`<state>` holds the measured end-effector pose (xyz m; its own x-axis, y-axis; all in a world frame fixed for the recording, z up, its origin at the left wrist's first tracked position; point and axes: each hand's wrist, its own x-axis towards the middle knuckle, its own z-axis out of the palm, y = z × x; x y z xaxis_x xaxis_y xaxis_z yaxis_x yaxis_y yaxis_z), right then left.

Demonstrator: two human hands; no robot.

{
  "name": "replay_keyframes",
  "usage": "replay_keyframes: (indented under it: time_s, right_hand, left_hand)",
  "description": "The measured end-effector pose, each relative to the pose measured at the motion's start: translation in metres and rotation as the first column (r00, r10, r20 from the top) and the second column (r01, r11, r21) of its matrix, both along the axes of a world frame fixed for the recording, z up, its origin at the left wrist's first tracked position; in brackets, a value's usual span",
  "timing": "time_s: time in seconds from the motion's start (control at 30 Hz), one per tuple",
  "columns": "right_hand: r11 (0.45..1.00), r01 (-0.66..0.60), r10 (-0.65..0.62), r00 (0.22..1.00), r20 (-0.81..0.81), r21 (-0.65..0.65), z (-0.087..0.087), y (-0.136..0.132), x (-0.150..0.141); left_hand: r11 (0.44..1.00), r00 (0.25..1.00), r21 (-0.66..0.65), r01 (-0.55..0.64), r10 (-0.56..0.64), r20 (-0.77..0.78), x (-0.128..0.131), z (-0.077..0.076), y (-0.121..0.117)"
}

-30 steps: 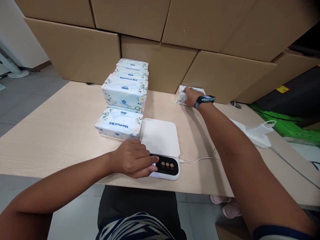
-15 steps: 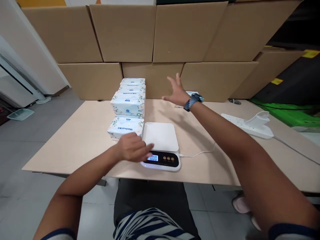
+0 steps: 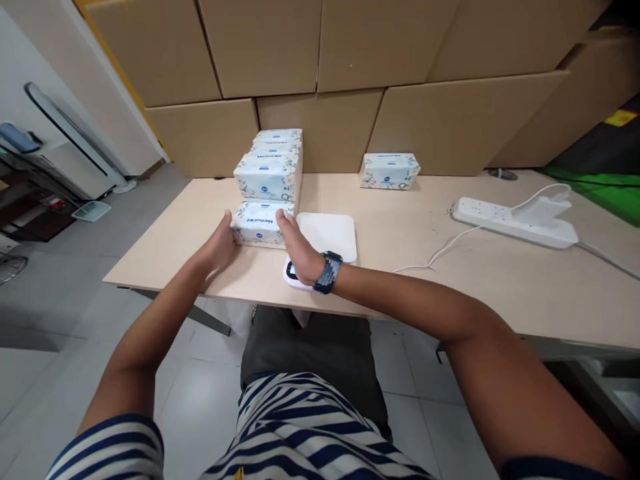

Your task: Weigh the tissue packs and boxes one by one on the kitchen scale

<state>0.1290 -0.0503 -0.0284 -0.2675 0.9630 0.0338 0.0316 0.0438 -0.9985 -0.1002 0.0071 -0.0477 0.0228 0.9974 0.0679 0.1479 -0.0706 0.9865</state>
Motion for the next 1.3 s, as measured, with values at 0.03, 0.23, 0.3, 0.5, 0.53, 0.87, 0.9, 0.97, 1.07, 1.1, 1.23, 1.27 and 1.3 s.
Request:
replay_keyframes:
  time_s: [0.03, 0.23, 0.3, 0.5, 0.53, 0.87, 0.9, 0.97, 1.07, 1.1, 1.23, 1.27, 1.3]
  right_hand:
    - [1.0, -0.003, 0.003, 1.0, -0.031, 0.012, 0.005, -0.004, -0.005]
    - [0.889, -0.022, 0.127, 0.972, -0.199, 0.457, 0.061, -0.037, 0.055]
    - [0.856, 0.091, 0.021, 0.978, -0.209, 0.509, 0.062, -0.038, 0.085]
    - [0.793, 0.511, -0.457, 0.859, -0.23, 0.331, 0.01, -0.013, 0.129]
    - [0.81, 0.518, -0.467, 0.853, -0.232, 0.275, 0.003, -0.013, 0.132]
    - [0.878, 0.478, -0.458, 0.842, -0.287, 0.003, -0.017, -0.012, 0.154]
    - [0.876, 0.48, -0.471, 0.826, -0.31, -0.05, -0.023, -0.007, 0.154]
    - [0.873, 0.477, -0.483, 0.819, -0.31, -0.099, -0.034, -0.003, 0.152]
    - [0.88, 0.472, -0.472, 0.85, -0.234, -0.058, -0.044, -0.009, 0.152]
    - [0.878, 0.476, -0.474, 0.853, -0.218, -0.049, -0.045, -0.012, 0.152]
    - [0.871, 0.485, -0.488, 0.84, -0.237, -0.074, -0.043, -0.017, 0.155]
    - [0.87, 0.486, -0.49, 0.837, -0.244, -0.081, -0.043, -0.017, 0.155]
    - [0.87, 0.486, -0.491, 0.835, -0.249, -0.083, -0.043, -0.016, 0.155]
  left_hand:
    - [0.998, 0.998, 0.003, 0.063, -0.063, -0.009, 0.003, 0.003, -0.016]
    - [0.937, 0.957, 0.195, 0.289, -0.276, -0.089, 0.023, 0.057, -0.093]
    - [0.893, 0.914, 0.197, 0.404, -0.385, -0.13, 0.044, 0.059, -0.086]
    - [0.797, 0.84, 0.407, 0.446, -0.215, -0.498, 0.122, 0.006, -0.011]
    - [0.781, 0.822, 0.403, 0.478, -0.235, -0.519, 0.128, -0.004, -0.004]
    - [0.85, 0.874, 0.205, 0.486, -0.475, -0.101, 0.115, -0.027, -0.023]
    - [0.848, 0.869, 0.19, 0.495, -0.48, -0.12, 0.115, -0.027, -0.024]
    - [0.832, 0.853, 0.187, 0.522, -0.505, -0.131, 0.117, -0.027, -0.024]
    - [0.823, 0.848, 0.205, 0.529, -0.521, -0.095, 0.119, -0.029, -0.027]
    - [0.825, 0.849, 0.202, 0.528, -0.522, -0.089, 0.12, -0.03, -0.028]
    - [0.818, 0.844, 0.229, 0.527, -0.536, -0.026, 0.123, -0.032, -0.034]
    - [0.815, 0.841, 0.241, 0.527, -0.541, -0.008, 0.123, -0.032, -0.035]
    - [0.815, 0.84, 0.246, 0.525, -0.542, 0.004, 0.124, -0.031, -0.036]
